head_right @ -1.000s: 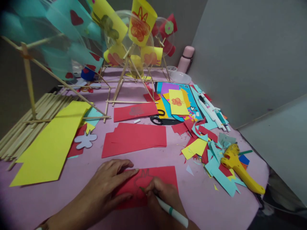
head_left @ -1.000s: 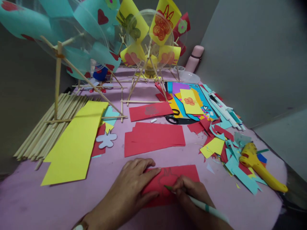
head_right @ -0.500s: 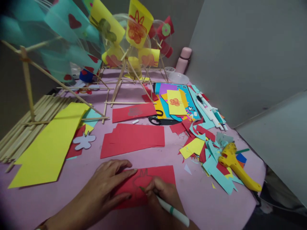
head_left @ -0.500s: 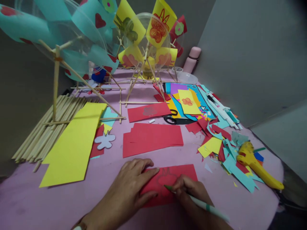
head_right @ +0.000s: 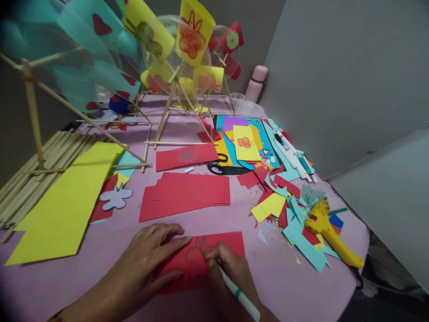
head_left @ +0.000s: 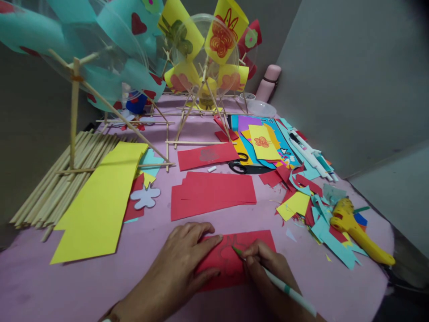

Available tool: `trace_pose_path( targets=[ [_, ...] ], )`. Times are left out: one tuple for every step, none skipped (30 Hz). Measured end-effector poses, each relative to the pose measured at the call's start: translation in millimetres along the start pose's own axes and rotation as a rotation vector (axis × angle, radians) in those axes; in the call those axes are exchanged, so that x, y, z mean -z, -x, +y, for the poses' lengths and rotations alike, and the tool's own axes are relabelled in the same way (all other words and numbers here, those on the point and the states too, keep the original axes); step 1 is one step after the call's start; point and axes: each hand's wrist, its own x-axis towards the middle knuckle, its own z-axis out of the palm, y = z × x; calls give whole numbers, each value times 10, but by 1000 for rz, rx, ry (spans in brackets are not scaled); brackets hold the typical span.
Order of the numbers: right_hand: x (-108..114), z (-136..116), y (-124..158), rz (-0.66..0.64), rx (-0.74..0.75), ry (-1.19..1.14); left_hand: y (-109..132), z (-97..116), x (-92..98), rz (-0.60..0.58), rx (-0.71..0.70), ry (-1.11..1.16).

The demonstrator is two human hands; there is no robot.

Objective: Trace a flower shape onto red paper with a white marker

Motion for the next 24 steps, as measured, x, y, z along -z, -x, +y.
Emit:
trace_pose_path(
  targets=[
    [0, 5, -3, 1, 15, 19, 1, 0, -3, 2, -2, 1],
    [1, 7, -5, -2, 29, 35, 1, 1, -4, 0, 0, 0],
    [2, 6, -7, -8, 37, 49, 0, 2, -3, -4, 3, 0],
    [3, 1, -9, -14, 37, 63, -1, 4, -2, -9, 7, 1],
    [3, -5, -10, -18, 31, 77, -3, 6, 0, -14, 10, 2],
    [3, -13, -11, -22, 24, 86, -5, 8, 2, -17, 12, 5],
    [2, -20, -11, -26, 20, 92, -6, 8, 2, -14, 12, 8],
    [0, -26, -12, -29, 16, 98, -7, 8, 1, -8, 10, 10],
    [-3, -28, -13, -33, 14, 102, -8, 6, -1, -4, 8, 10],
    [-7, -28, -14, -38, 16, 105, -8, 5, -4, -1, 8, 9],
    [-11, -24, -15, -45, 24, 108, -8, 4, -5, 0, 8, 10],
    [-14, -18, -17, -52, 36, 111, -7, 3, -6, -2, 8, 11],
    [-17, -11, -19, -56, 47, 116, -6, 4, -4, -4, 10, 12],
    [-18, -6, -21, -58, 60, 122, -6, 5, -1, -5, 12, 13],
    [-18, -2, -22, -57, 75, 130, -5, 9, 4, -6, 14, 14],
    [-17, -3, -23, -56, 89, 139, -6, 13, 10, -9, 15, 13],
    [-14, -7, -23, -59, 101, 149, -8, 17, 16, -12, 15, 11],
    [-9, -16, -23, -65, 108, 158, -11, 21, 22, -18, 16, 10],
    [-5, -27, -23, -75, 113, 168, -15, 25, 28, -21, 14, 11],
    [-1, -39, -22, -85, 115, 178, -18, 28, 32, -26, 13, 12],
    [3, -52, -22, -93, 116, 185, -22, 30, 34, -26, 12, 13],
    [5, -62, -22, -98, 117, 191, -25, 31, 34, -23, 11, 15],
    [6, -69, -23, -103, 117, 195, -26, 30, 33, -19, 9, 14],
    [6, -72, -25, -108, 116, 198, -26, 30, 31, -11, 5, 12]
  ],
)
